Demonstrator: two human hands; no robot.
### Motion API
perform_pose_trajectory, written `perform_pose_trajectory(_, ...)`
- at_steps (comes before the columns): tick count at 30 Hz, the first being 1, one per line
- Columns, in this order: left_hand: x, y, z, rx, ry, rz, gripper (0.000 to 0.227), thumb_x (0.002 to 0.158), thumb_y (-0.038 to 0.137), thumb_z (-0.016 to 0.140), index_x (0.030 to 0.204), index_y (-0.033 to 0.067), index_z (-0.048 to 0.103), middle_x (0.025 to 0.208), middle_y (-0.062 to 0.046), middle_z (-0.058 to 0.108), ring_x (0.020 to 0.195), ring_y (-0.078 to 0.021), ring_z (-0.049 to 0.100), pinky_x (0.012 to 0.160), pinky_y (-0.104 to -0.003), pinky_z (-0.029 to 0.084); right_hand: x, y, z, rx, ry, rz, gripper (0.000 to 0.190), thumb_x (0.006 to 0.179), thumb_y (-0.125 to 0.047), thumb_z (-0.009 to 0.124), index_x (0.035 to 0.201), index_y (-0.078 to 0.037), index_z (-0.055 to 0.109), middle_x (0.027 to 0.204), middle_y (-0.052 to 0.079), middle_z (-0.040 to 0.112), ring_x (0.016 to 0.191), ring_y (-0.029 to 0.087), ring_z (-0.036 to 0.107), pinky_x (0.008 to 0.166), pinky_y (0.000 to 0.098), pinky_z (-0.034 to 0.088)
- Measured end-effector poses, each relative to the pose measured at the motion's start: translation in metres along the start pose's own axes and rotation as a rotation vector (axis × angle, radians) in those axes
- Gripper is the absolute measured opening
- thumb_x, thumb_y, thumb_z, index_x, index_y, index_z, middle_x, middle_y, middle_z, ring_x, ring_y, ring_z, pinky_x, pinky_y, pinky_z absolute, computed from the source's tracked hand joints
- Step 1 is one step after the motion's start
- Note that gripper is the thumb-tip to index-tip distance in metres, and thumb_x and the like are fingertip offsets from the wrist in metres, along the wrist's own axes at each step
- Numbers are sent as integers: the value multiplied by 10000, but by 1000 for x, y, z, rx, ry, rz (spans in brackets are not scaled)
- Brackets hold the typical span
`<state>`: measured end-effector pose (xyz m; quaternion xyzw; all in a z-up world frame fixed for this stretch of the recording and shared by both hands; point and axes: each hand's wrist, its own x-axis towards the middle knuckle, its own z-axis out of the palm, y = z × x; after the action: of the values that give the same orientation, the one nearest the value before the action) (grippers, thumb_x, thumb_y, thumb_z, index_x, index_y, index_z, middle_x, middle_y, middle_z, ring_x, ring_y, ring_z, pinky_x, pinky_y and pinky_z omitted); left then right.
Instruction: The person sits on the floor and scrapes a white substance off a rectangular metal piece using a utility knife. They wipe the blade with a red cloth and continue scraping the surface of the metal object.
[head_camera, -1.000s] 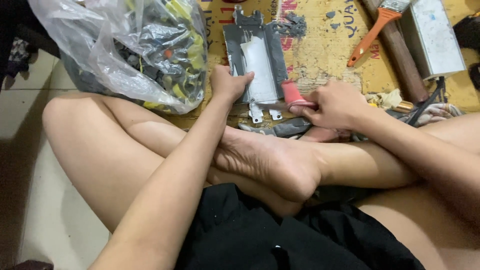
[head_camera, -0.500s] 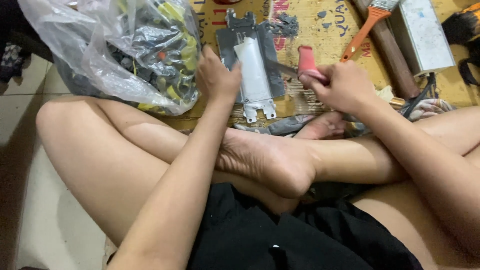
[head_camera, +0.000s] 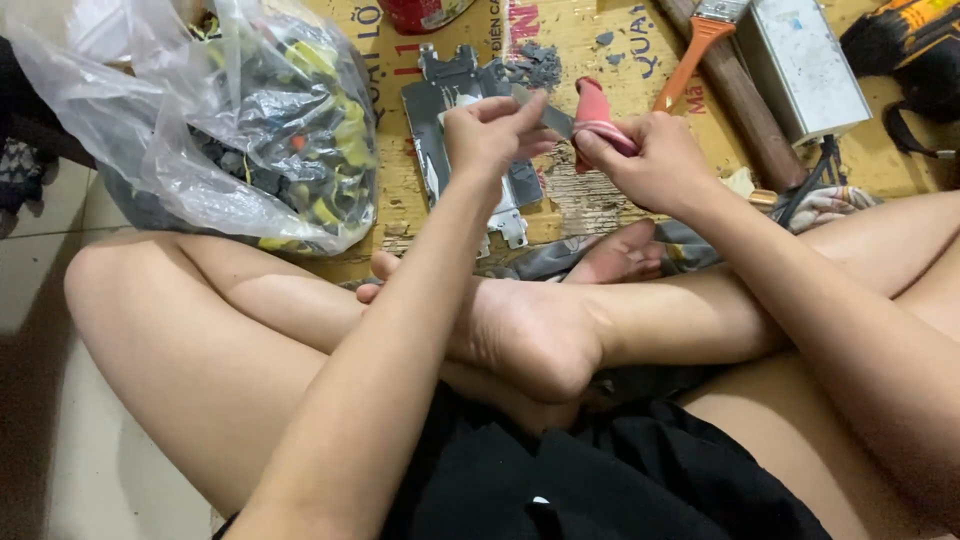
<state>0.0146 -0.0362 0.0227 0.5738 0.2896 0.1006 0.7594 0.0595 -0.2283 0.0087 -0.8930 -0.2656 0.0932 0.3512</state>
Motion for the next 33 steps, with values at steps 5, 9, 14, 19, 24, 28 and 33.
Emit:
perform_pose_trajectory(5, 46, -8, -15, 620, 137, 239, 356, 859, -53, 676, 1207, -13, 615, 1149, -174, 614, 980, -244, 603, 857, -303, 485, -1, -5, -12, -90, 0, 61, 375, 1035, -428, 644, 906, -125, 824, 531, 68, 598, 430, 204, 497, 452, 363, 382)
perform_pose_trajectory(9, 44, 2, -31, 1290, 171, 293, 1017, 676, -244, 485, 1580, 189, 316, 1670, -155, 116, 1503, -403, 198, 1200, -519, 307, -5, 2, -11, -307, -244, 65, 489, 961, -539, 652, 833, -94, 808, 549, 122, 620, 439, 274, 520, 496, 391, 436)
perform_pose_trajectory(14, 11, -9, -67, 1270, 177, 36, 1243, 696, 411, 959, 1557, -26, 176, 1637, -245, 94, 1513, -423, 50, 1217, -581, 90, -4, -1, -2, -454, -360, -9, 490, 902, -614, 606, 821, -161, 776, 654, 164, 679, 719, 407, 655, 705, 490, 529)
perform_pose_trajectory(19, 22, -19, -75, 1227, -16, -84, 1459, 696, 365, 997, 1596, -57, -71, 1682, -239, -148, 1545, -389, -195, 1232, -577, -130, 1, 2, 7, -491, -424, -72, 526, 895, -639, 561, 757, -156, 718, 669, 177, 698, 858, 451, 718, 788, 542, 549)
perform_pose_trajectory(24, 30, -27, -84, 1190, -88, -33, 1477, 723, 371, 982, 1566, -84, -141, 1659, -287, -178, 1510, -414, -263, 1210, -589, -160, 9, 14, 14, -553, -403, -147, 532, 883, -679, 551, 715, -196, 702, 611, 148, 670, 800, 423, 725, 772, 514, 577)
perform_pose_trajectory(28, 35, -32, -84, 1214, -65, -51, 1486, 713, 388, 980, 1576, -75, -137, 1664, -261, -187, 1517, -385, -263, 1217, -577, -169, 12, 28, 18, -546, -411, -185, 549, 868, -666, 558, 679, -169, 691, 610, 182, 672, 806, 440, 722, 791, 532, 567)
perform_pose_trajectory(33, 44, -43, -89, 1189, -65, -38, 1552, 654, 416, 1011, 1575, -58, -145, 1664, -256, -191, 1530, -371, -248, 1198, -597, -180, 2, 6, 13, -523, -454, -141, 492, 838, -650, 572, 658, -204, 679, 583, 99, 692, 792, 385, 740, 749, 493, 585)
